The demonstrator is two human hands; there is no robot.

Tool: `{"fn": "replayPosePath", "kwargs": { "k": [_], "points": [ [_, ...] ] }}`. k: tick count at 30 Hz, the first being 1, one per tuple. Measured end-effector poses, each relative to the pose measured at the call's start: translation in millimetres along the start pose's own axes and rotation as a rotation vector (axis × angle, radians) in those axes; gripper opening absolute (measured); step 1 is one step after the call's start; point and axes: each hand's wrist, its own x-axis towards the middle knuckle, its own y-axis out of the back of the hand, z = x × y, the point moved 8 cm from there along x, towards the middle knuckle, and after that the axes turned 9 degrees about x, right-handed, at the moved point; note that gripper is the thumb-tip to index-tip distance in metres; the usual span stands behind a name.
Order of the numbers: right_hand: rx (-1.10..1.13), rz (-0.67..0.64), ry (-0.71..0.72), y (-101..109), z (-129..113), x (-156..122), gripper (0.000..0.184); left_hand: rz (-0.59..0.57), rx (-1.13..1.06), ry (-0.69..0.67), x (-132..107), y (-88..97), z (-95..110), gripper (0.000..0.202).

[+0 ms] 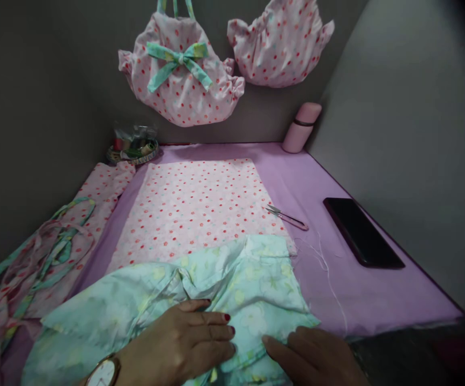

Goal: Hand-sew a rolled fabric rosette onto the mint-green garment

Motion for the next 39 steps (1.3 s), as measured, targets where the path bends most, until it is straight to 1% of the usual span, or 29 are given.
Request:
{"fn": "replayPosePath", "kwargs": {
  "k": [2, 6, 10, 13, 18, 20, 22, 26, 27, 32, 35, 37, 39],
  "points": [
    [-0.008, -0.039, -0.021, -3.8, 1.3, 0.0, 0.028, -0.024, -0.019, 0.011, -0.7, -3.5, -0.6, 0.026],
    [-0.018, -0.037, -0.033, -3.7, 3.1, -3.3, 0.032, -0.029, -0.031, 0.022, -1.0, -4.3, -2.0, 0.027],
    [-0.014, 0.023, -0.015, -1.1, 3.2, -4.4, 0.03, -0.057, -0.023, 0.015, -0.5, -5.1, -1.9, 0.028],
    [-0.021, 0.06, -0.009, -0.5, 4.7, -4.5, 0.029, -0.032, -0.019, 0.014, -0.2, -2.9, -1.8, 0.028],
    [-0.036, 0.144, 0.057, 1.0, 1.9, -5.3, 0.036, 0.004, 0.019, -0.013, 0.0, -0.8, -0.3, 0.025],
    [-0.046, 0.154, 0.069, 3.4, 0.4, -3.9, 0.039, 0.008, 0.022, -0.013, 0.1, -0.5, -0.6, 0.025],
    [-0.046, 0.119, 0.06, 5.9, -0.2, -0.1, 0.04, 0.024, 0.019, -0.014, 0.0, 0.4, -0.5, 0.025],
    [-0.044, -0.002, 0.04, 6.9, -0.7, 7.5, 0.041, 0.07, 0.013, -0.019, -1.0, 2.5, -0.1, 0.024],
    [-0.05, -0.001, 0.05, 6.8, -1.4, 7.7, 0.042, 0.076, 0.011, -0.018, -1.3, 2.8, -0.3, 0.024],
    [-0.053, 0.122, 0.088, 0.6, -1.2, -1.6, 0.04, 0.044, 0.015, -0.021, -1.7, 0.9, -0.5, 0.024],
    [-0.05, 0.116, 0.061, -4.3, 0.1, -6.2, 0.041, 0.049, 0.015, -0.023, -1.6, 1.4, -0.5, 0.025],
    [-0.057, 0.076, 0.036, -6.1, 0.3, -7.0, 0.04, 0.05, 0.018, -0.023, -1.5, 1.2, -0.4, 0.025],
    [-0.069, 0.065, 0.033, -5.2, -0.7, -7.6, 0.038, 0.054, 0.026, -0.017, -1.4, 1.3, -0.6, 0.024]
  ]
}}
